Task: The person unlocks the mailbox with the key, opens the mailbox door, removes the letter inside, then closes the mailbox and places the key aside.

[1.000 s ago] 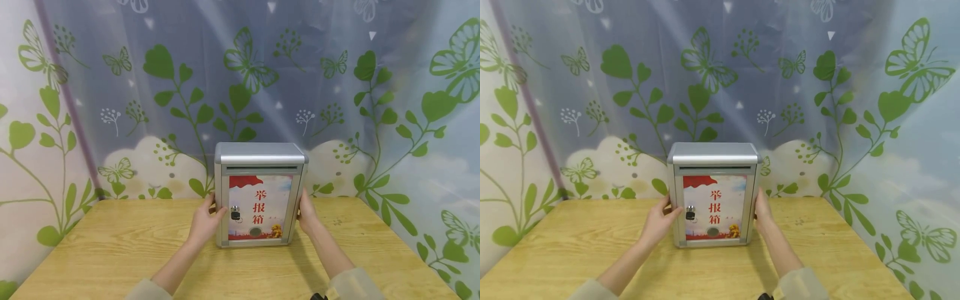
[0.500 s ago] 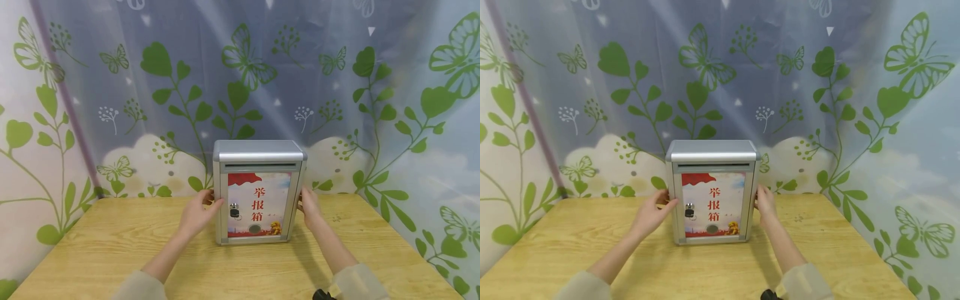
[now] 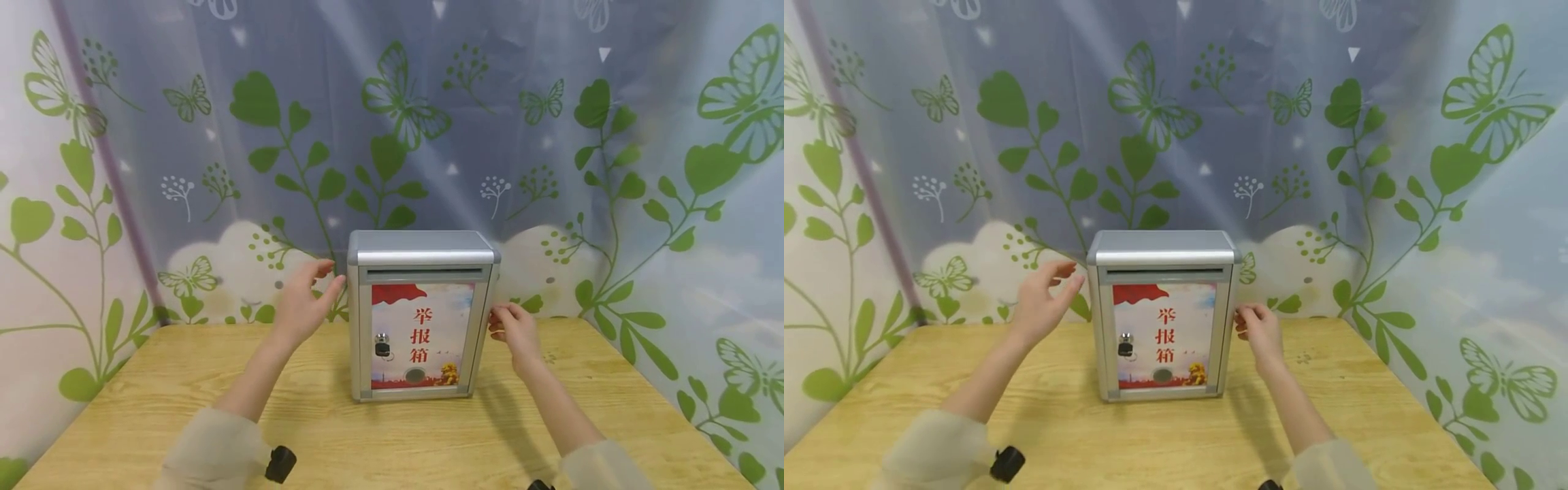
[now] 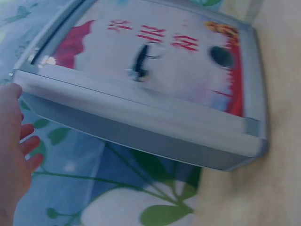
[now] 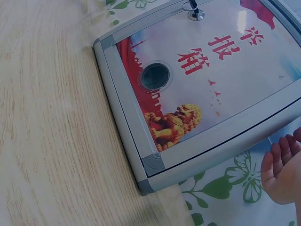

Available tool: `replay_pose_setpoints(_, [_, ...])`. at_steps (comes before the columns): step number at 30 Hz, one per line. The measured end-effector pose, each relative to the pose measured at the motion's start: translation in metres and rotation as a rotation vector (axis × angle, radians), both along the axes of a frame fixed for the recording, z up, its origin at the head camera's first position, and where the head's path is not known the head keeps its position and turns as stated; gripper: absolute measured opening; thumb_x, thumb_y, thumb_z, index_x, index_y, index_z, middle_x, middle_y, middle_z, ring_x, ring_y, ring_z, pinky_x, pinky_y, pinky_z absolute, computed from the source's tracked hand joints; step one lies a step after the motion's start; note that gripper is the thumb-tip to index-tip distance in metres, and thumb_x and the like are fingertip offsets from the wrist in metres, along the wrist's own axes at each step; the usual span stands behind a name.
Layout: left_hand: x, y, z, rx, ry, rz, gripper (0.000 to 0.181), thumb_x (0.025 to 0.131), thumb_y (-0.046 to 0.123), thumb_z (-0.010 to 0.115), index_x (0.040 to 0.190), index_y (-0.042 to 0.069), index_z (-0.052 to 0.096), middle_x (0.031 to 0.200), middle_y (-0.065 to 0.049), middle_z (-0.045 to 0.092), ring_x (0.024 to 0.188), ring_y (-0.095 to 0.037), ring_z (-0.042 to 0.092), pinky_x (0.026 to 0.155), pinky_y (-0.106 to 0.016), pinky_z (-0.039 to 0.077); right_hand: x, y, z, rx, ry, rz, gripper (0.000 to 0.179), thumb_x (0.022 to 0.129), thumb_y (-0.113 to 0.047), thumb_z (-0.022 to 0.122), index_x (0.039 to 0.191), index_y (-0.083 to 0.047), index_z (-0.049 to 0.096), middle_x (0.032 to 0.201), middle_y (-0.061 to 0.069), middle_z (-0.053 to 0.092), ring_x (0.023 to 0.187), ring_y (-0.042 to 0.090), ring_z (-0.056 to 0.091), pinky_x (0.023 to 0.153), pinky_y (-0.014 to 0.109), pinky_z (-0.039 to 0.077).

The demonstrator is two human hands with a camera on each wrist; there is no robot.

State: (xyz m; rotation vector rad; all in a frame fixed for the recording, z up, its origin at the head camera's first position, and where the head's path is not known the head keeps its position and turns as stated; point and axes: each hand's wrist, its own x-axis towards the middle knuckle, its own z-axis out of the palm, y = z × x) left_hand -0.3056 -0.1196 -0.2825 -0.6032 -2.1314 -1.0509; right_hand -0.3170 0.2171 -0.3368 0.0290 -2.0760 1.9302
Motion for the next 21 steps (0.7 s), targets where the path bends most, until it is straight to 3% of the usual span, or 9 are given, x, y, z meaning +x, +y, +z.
replay_pose_setpoints(4, [-0.002, -0.001, 0.02, -0.094, 0.109, -0.019, 0.034, 0.088, 0.018, 0.062, 0.115, -0.002, 0.058, 0.111, -0.017, 0.058, 0.104, -0.03, 0.051, 0.089, -0.044, 0.041, 0.004, 0.003, 0.002, 0.038, 0.053, -0.008, 0.019, 0.095, -0.01, 0.044, 0.094, 0.007, 0.054, 0.07, 0.001, 0.052, 0.062, 0.01, 0.051, 0.058, 0.023, 0.047])
replay_pose_setpoints(11, [0.001, 0.007, 0.049, -0.259, 0.165, -0.097, 0.037, 0.087, 0.022, 0.064, 0.118, 0.003, 0.059, 0.117, -0.014, 0.054, 0.112, -0.03, 0.046, 0.095, -0.046, 0.036, 0.016, 0.004, 0.009, 0.179, 0.137, 0.038, 0.017, 0.094, -0.009, 0.048, 0.083, 0.003, 0.054, 0.062, 0.003, 0.049, 0.057, 0.012, 0.048, 0.053, 0.023, 0.044])
replay_pose_setpoints(16, [0.003, 0.016, 0.061, -0.373, 0.138, -0.125, 0.031, 0.087, 0.021, 0.063, 0.115, 0.007, 0.062, 0.117, -0.013, 0.054, 0.111, -0.03, 0.046, 0.095, -0.045, 0.035, 0.028, 0.006, 0.016, 0.35, 0.187, 0.058, 0.021, 0.094, -0.014, 0.052, 0.079, 0.001, 0.055, 0.058, 0.004, 0.048, 0.052, 0.012, 0.044, 0.049, 0.024, 0.04])
replay_pose_setpoints(21, [0.003, 0.023, 0.067, -0.46, 0.092, -0.145, 0.025, 0.088, 0.021, 0.062, 0.111, 0.009, 0.065, 0.115, -0.013, 0.055, 0.108, -0.029, 0.047, 0.093, -0.044, 0.036, 0.036, 0.002, 0.02, 0.528, 0.276, 0.092, 0.022, 0.094, -0.016, 0.054, 0.076, -0.003, 0.057, 0.056, 0.002, 0.045, 0.046, 0.01, 0.036, 0.044, 0.026, 0.033])
